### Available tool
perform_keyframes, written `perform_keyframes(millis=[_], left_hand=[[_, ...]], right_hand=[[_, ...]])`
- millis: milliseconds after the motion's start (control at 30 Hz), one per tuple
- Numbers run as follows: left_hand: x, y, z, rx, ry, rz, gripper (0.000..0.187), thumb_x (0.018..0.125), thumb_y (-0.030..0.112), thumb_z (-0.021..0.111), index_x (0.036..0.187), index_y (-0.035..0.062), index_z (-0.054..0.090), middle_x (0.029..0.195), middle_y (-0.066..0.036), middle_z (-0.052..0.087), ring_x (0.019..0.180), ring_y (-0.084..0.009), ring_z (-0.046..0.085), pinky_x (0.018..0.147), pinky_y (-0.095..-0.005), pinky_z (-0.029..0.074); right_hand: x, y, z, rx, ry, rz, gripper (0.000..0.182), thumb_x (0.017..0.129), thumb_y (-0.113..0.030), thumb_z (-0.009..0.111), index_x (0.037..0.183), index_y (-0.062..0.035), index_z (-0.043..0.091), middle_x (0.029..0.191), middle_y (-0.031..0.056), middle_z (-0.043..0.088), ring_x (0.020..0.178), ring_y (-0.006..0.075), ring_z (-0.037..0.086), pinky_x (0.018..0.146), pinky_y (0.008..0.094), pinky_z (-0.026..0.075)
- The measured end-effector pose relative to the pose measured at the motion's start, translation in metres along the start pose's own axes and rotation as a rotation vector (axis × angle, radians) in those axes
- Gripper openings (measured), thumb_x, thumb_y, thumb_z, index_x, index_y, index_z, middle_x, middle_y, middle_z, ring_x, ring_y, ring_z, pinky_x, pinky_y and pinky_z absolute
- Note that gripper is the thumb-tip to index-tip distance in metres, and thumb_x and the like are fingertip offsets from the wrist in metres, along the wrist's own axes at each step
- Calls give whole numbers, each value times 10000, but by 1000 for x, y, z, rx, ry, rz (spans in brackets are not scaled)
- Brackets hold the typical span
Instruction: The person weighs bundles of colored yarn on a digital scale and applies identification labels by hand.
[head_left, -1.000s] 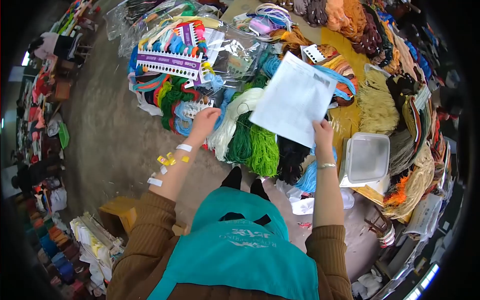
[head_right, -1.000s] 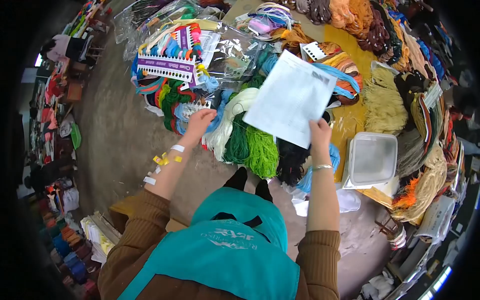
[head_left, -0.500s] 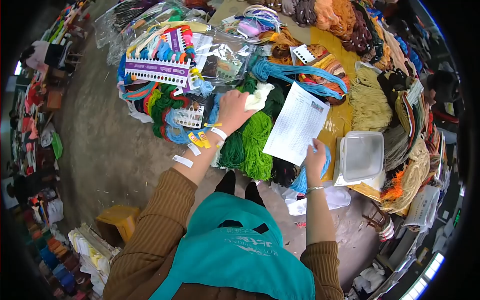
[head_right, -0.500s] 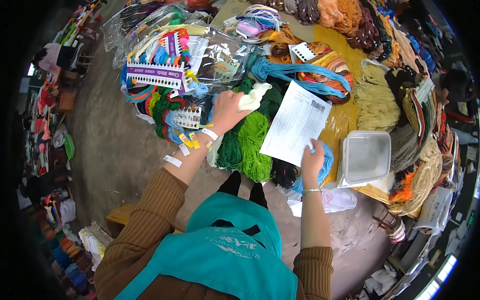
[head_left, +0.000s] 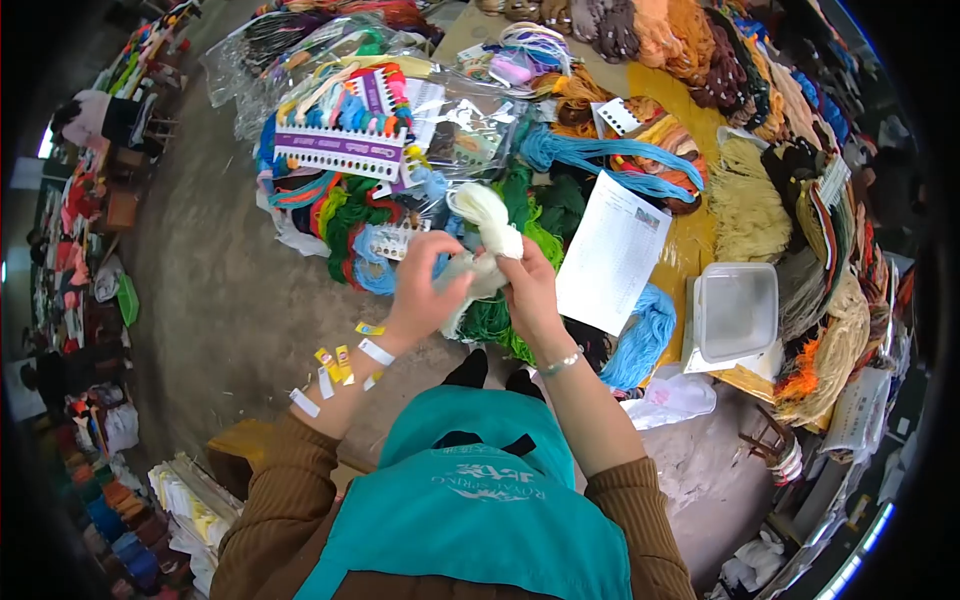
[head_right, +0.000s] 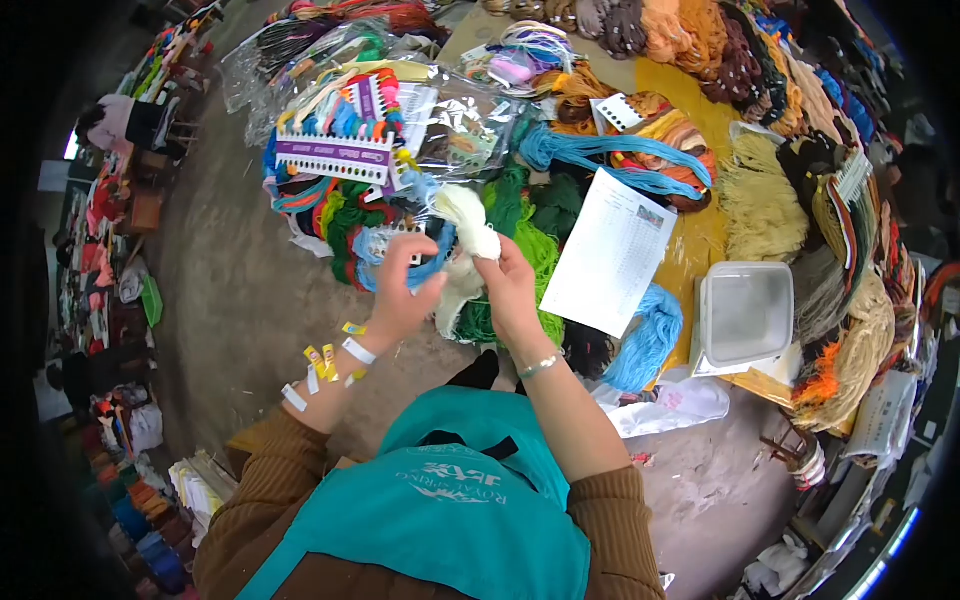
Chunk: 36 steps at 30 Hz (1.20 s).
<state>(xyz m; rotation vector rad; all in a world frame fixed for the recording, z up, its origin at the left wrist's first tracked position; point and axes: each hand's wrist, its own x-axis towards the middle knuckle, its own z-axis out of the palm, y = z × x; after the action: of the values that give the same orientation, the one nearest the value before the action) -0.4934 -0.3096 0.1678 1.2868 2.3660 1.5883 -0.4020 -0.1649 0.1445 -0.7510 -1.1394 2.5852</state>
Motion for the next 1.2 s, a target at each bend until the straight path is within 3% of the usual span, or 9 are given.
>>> perform_keyframes(millis=[233,333,400,467,567,600,867,1100,1200], left_hand=[[15,57,-66,84,-241,-9,369,736,64,683,1096,41,607,1073,-130,547,982,-300,569,856,-369,477],[0,100,-97,22,-318,-221,316,724,19,620,1040,26,624,1000,-121,571,880,-264,594,752,-342,497],[-20,119,-113,32,-302,-168,293,711,-14,582,998,4,634,907,-108,571,806,-231,595,691,-310,491],[-41,158,-117,72,-282,-240,286,702,-28,568,979,-5,637,885,-107,569,790,-225,590,686,-301,486],[-77,207,-99,117,-256,-359,290,687,-49,548,959,-16,642,863,-108,568,765,-218,583,681,-294,480],[-85,220,-91,122,-231,-401,299,681,-56,542,959,-18,644,863,-110,569,755,-218,580,680,-294,478],[-123,271,-14,-4,-272,-358,331,695,-70,517,994,-6,645,921,-124,619,834,-238,628,738,-322,501],[-137,279,30,-81,-222,-300,339,730,-93,477,1019,-10,631,928,-88,628,845,-180,630,758,-277,501],[-145,267,38,-579,-104,-631,325,770,-68,445,1051,-16,599,1010,-53,633,871,-125,612,779,-253,486]], right_hand=[[-58,9,43,-78,-189,24,351,934,-68,590,1276,-11,533,1189,38,619,1054,106,579,899,270,477],[-92,7,58,-50,-328,64,326,918,-77,614,1235,-21,561,1125,20,632,998,95,594,859,270,496],[-115,11,57,-267,-443,90,336,867,-129,688,1171,-39,578,1016,40,646,914,115,620,777,288,511],[-146,-21,65,-589,-468,-129,323,855,-110,687,1145,-34,569,1013,53,645,956,119,630,798,301,512],[-183,-56,61,-881,-318,-722,343,718,-71,694,1046,-45,596,976,128,623,938,316,635,793,388,526],[-191,-62,53,-912,-415,-806,335,662,-33,662,993,-40,611,971,137,616,920,342,611,757,410,527],[-265,-75,-16,-934,-441,-832,288,616,-7,636,899,-42,593,847,136,590,757,330,597,625,409,502],[-296,-83,-66,-795,-256,-894,233,604,-5,663,827,-41,612,732,108,567,618,287,566,519,379,462],[-303,-78,-80,-749,-248,-838,191,661,1,648,846,-36,613,813,96,612,699,215,613,610,312,486]])
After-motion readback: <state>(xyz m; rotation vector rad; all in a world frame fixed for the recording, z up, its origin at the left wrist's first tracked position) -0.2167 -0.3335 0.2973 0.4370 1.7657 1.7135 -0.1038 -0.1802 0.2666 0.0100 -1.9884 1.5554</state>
